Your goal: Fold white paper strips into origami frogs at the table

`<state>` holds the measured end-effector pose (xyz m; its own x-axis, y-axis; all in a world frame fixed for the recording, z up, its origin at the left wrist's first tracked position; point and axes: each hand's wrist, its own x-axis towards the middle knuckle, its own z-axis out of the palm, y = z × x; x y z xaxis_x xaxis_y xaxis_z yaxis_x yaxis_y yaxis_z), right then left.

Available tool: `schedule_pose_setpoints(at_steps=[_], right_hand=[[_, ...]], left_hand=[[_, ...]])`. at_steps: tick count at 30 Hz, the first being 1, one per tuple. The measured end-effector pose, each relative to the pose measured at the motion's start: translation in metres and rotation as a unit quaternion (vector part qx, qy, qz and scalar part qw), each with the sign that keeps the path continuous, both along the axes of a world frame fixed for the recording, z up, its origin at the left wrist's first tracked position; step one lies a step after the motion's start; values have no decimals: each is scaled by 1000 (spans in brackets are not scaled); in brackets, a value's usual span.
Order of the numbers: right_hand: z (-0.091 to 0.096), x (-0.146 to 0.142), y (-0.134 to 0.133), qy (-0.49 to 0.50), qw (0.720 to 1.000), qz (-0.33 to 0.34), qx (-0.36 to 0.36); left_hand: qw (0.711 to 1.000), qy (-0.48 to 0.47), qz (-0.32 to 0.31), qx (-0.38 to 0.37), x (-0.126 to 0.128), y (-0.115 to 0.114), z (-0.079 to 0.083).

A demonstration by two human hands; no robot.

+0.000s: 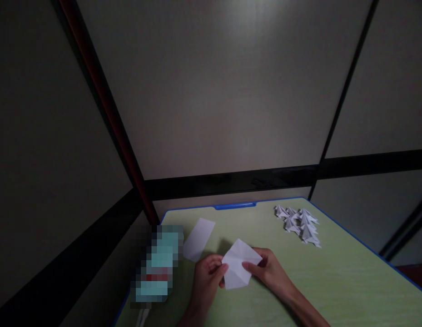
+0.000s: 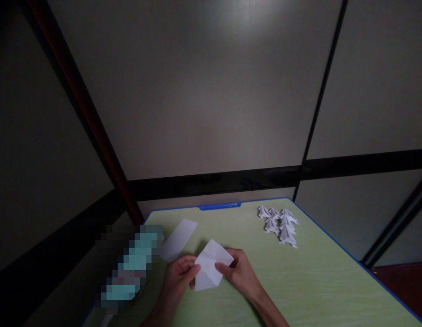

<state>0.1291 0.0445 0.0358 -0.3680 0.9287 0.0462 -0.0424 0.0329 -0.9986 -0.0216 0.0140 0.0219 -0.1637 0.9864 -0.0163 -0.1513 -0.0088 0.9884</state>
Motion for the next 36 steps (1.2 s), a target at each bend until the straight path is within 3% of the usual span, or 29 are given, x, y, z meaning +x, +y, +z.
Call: schedule_pose_setpoints(at_steps=[6,18,24,29,36], right_hand=[[-4,3,3,-46,998,14,40],[-2,5,4,13,999,28,24],[0,5,3,38,999,31,18],[-1,4,1,27,998,48,20],[4,4,0,22,999,11,25]], left_hand=[[1000,11,6,-26,2,-2,2],[1000,-2,-10,-6,-1,-1,0],[998,19,-44,-35,-2,-1,2],[993,79,-91,-9,0,-2,2],[994,88,-58,-13,2,-3,3]])
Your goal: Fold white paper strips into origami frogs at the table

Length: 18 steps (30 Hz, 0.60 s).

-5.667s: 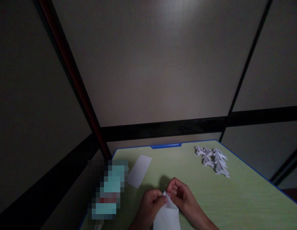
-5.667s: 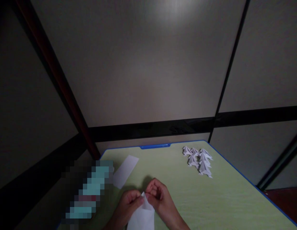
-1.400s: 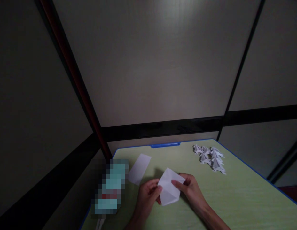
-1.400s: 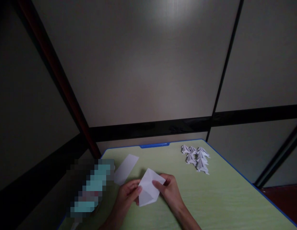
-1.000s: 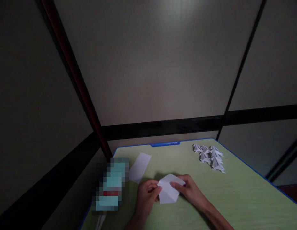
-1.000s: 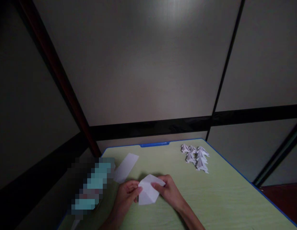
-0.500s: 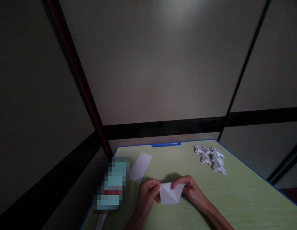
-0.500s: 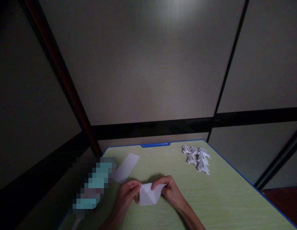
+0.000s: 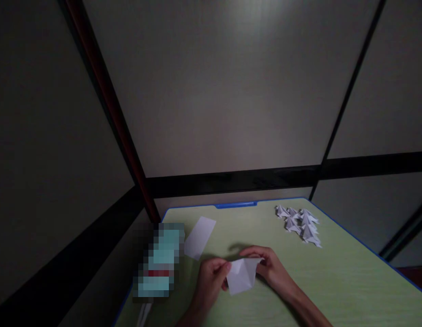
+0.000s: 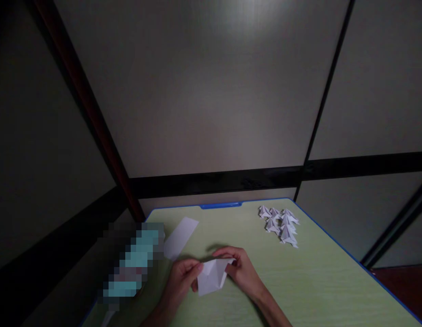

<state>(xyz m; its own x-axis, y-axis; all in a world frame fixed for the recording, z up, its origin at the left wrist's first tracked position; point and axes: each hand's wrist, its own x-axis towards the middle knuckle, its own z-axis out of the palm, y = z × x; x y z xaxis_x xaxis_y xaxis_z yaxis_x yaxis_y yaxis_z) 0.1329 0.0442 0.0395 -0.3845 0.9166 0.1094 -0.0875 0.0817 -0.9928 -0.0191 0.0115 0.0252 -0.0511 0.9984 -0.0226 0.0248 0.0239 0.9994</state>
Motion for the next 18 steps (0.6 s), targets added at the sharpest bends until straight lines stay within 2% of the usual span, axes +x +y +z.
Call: schedule_pose_setpoints(at_steps=[3,6,11,18], right_hand=[[0,0,2,22,1000,-18,-4],[-3,0,5,9,1000,-28,8],[-6,0,5,-13,999,-10,43],[-6,-2,0,-7,999,31,13]], left_hand=[[1000,-6,20,7,0,0,1],[1000,-16,13,1,1,0,1],[999,2,-4,-33,4,-3,2],[1000,17,-3,-22,7,-3,3]])
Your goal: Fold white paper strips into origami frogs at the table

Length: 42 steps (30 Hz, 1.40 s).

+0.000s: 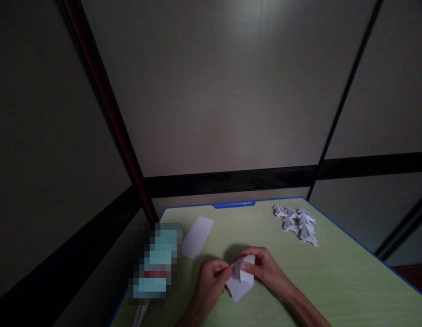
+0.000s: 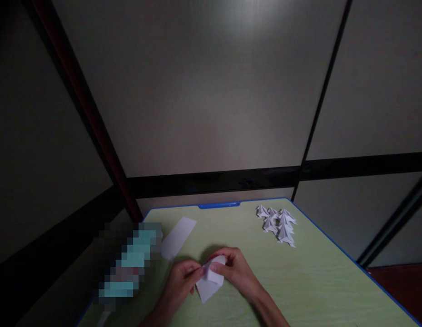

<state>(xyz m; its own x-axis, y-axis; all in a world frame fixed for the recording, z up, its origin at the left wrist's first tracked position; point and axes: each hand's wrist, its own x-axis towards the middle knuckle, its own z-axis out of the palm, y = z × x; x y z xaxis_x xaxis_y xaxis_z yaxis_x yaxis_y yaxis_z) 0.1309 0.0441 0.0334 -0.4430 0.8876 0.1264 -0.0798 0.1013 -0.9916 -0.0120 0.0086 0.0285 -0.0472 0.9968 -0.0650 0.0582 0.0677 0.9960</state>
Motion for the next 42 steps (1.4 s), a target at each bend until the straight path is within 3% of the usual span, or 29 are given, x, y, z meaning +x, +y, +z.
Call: schedule_pose_setpoints(at_steps=[4,12,18,24,33,39,42], right_hand=[[1,-3,-3,-4,1000,16,-17],[-4,-9,-2,-12,999,-14,-34],[0,-12,-2,-12,999,-51,-8],[-5,-12,-2,3,999,-38,-18],[-4,-12,-6,-37,998,-60,1],[-3,-8,-10,-74,991,-71,86],[-2,-8,-9,-42,996,-51,57]], left_hand=[[1000,4,-25,4,2,-1,-4],[999,1,-45,0,2,1,-8],[997,-59,-37,-17,0,3,-9],[997,-39,-67,18,-1,1,-7],[998,-51,-20,-5,-1,1,-7],[997,-71,-3,11,-2,3,-10],[996,-90,13,3,-2,3,-9]])
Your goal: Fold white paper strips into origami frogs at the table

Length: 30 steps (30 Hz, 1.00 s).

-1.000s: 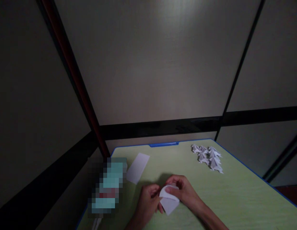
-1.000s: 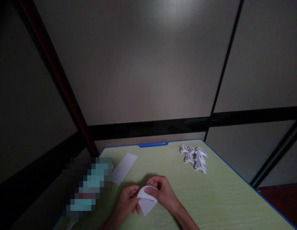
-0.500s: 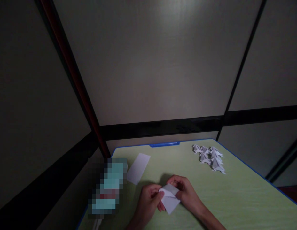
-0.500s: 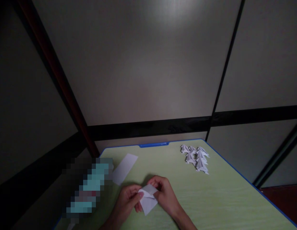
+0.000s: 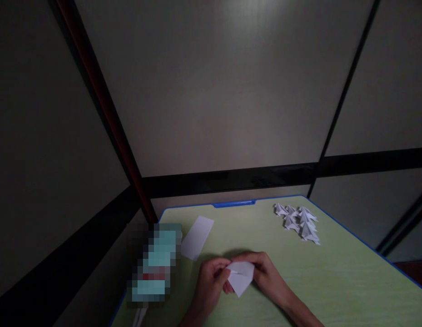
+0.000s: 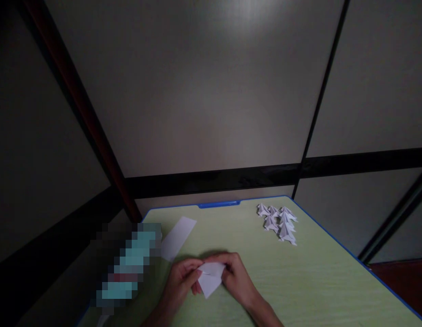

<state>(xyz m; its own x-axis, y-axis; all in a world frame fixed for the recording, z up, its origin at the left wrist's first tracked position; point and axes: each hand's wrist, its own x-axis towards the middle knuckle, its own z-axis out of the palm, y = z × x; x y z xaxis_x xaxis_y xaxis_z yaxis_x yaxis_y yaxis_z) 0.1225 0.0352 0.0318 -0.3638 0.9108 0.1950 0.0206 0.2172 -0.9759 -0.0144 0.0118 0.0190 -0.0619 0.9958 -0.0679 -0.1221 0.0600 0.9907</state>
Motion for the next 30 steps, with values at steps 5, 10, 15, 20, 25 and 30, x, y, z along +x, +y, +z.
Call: schedule_pose_setpoints(at_steps=[5,10,15,20,25,30], right_hand=[[0,-2,4,102,991,39,-74],[-3,-2,5,139,986,45,-83],[-5,-1,1,117,991,40,-45],[0,-1,0,90,993,53,-49],[3,3,6,171,974,66,-130],[0,1,8,121,987,22,-104]], left_hand=[[1000,-23,-21,2,0,0,1],[998,-45,-40,0,-3,1,1],[998,-24,-59,-14,-5,-1,2],[997,48,-59,-5,-1,-1,4],[998,50,-26,3,0,0,5],[997,72,-8,19,2,-5,6]])
